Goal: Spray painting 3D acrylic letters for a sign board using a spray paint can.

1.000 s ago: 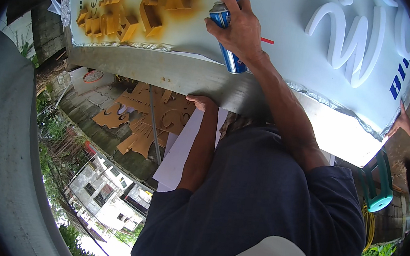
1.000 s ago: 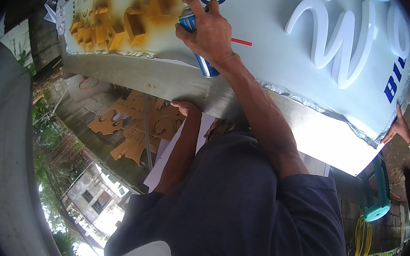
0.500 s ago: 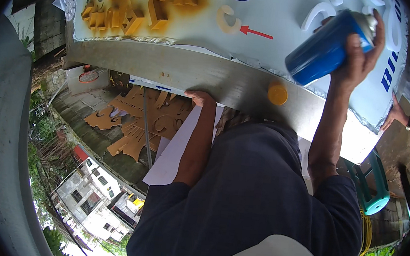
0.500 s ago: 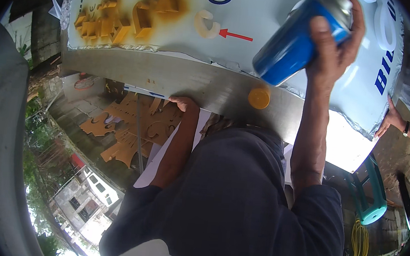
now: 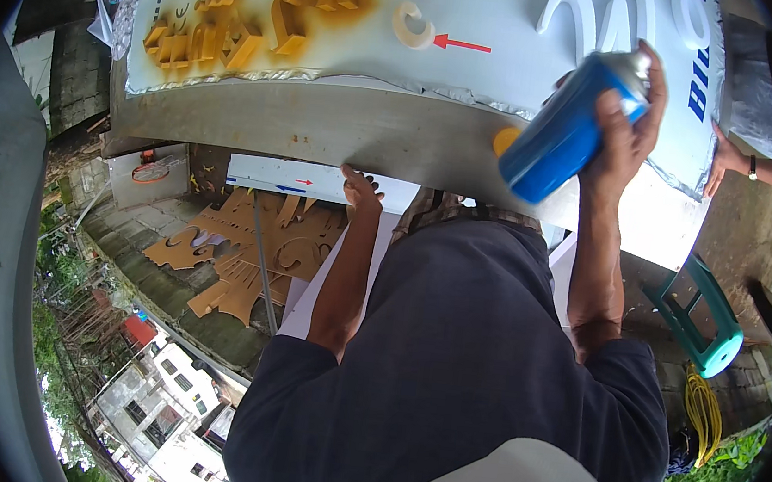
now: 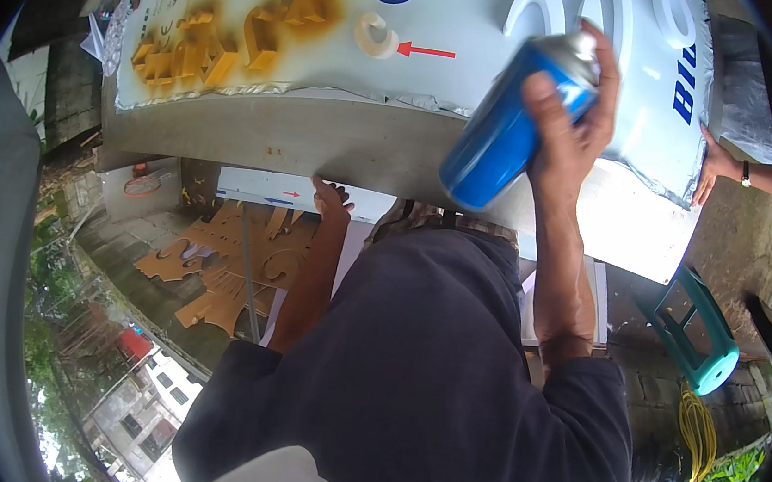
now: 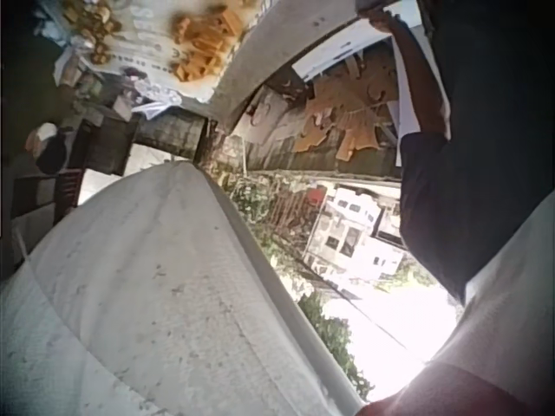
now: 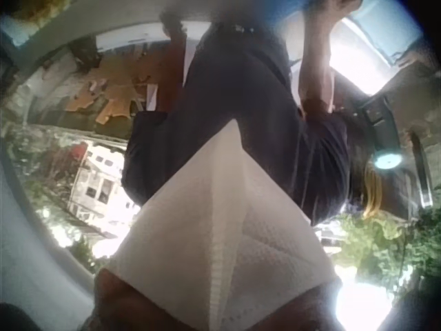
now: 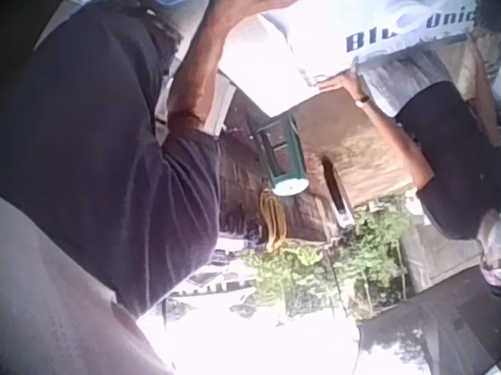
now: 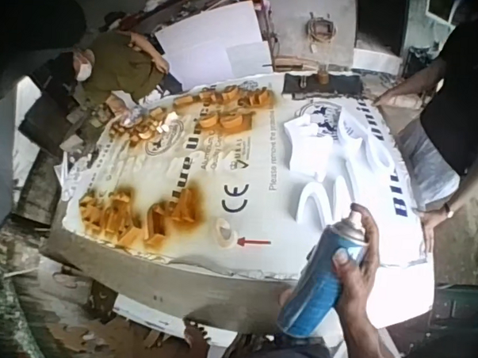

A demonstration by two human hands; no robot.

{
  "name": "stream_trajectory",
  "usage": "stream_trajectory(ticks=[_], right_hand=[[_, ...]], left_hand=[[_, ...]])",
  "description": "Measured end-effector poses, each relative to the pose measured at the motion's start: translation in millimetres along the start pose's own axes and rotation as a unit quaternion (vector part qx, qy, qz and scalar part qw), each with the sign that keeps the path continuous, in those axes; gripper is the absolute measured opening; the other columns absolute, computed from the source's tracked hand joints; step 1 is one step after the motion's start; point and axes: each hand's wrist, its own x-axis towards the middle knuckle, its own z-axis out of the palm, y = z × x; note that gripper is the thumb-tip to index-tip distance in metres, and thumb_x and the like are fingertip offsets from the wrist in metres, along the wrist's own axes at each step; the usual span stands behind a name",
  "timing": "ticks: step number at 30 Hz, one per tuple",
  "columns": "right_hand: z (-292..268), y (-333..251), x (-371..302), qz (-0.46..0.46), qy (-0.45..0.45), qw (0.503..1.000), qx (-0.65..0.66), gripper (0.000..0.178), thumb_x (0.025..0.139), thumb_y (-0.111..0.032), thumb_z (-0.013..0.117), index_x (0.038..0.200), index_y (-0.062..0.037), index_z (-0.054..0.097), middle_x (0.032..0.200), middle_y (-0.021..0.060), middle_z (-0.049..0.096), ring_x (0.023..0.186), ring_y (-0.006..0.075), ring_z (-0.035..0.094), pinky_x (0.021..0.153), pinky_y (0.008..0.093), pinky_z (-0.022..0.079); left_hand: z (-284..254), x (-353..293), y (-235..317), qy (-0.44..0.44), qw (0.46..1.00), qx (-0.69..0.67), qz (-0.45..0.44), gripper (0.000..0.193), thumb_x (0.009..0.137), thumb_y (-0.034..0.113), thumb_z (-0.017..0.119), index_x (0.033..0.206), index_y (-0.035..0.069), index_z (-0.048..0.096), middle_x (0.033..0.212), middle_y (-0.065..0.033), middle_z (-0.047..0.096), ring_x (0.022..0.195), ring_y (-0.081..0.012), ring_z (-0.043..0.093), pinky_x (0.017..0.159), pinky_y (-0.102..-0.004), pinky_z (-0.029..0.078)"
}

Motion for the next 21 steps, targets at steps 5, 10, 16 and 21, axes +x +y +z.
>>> stream_trajectory(ticks=[5,10,16,21], right_hand=[[24.0,2.8,-29.8,-0.165,-0.137,0.956,-0.199,0.071,0.079,-0.042,0.084,0.139,-0.0152,0.058,0.123,0.0142,0.063,0.118,0.0315,0.061,0.099,0.0493,0.052],[31.9,6.9,-38.4,-0.072,0.010,0.983,-0.169,0.082,0.076,-0.051,0.083,0.142,-0.0141,0.052,0.119,0.0158,0.061,0.109,0.0303,0.065,0.092,0.0475,0.058],[43.7,13.8,-57.0,-0.105,-0.022,0.969,-0.225,0.083,0.076,-0.051,0.085,0.142,-0.0118,0.052,0.128,0.0180,0.056,0.111,0.0312,0.064,0.093,0.0474,0.057],[37.2,23.4,-57.3,-0.079,-0.025,0.969,-0.232,0.084,0.076,-0.049,0.085,0.141,-0.0070,0.051,0.124,0.0185,0.058,0.109,0.0308,0.064,0.095,0.0460,0.053]], left_hand=[[-64.3,-42.8,23.7,-0.041,0.893,0.158,0.420,0.055,0.090,0.035,0.075,0.124,-0.004,0.057,0.097,-0.0111,0.065,0.074,-0.0250,0.063,0.065,-0.0350,0.052],[-8.0,-87.7,132.4,-0.199,0.779,0.132,0.580,0.094,0.072,0.025,0.090,0.146,0.000,0.038,0.137,-0.0172,0.049,0.111,-0.0275,0.057,0.084,-0.0407,0.054],[73.7,-68.6,199.9,-0.199,0.680,0.233,0.667,0.123,0.059,0.031,0.095,0.153,-0.001,0.022,0.151,-0.0213,0.038,0.135,-0.0411,0.042,0.109,-0.0498,0.043],[98.5,-68.0,219.1,-0.209,0.632,0.271,0.695,0.129,0.056,0.032,0.095,0.154,-0.002,0.019,0.153,-0.0203,0.036,0.136,-0.0441,0.038,0.112,-0.0485,0.040]])
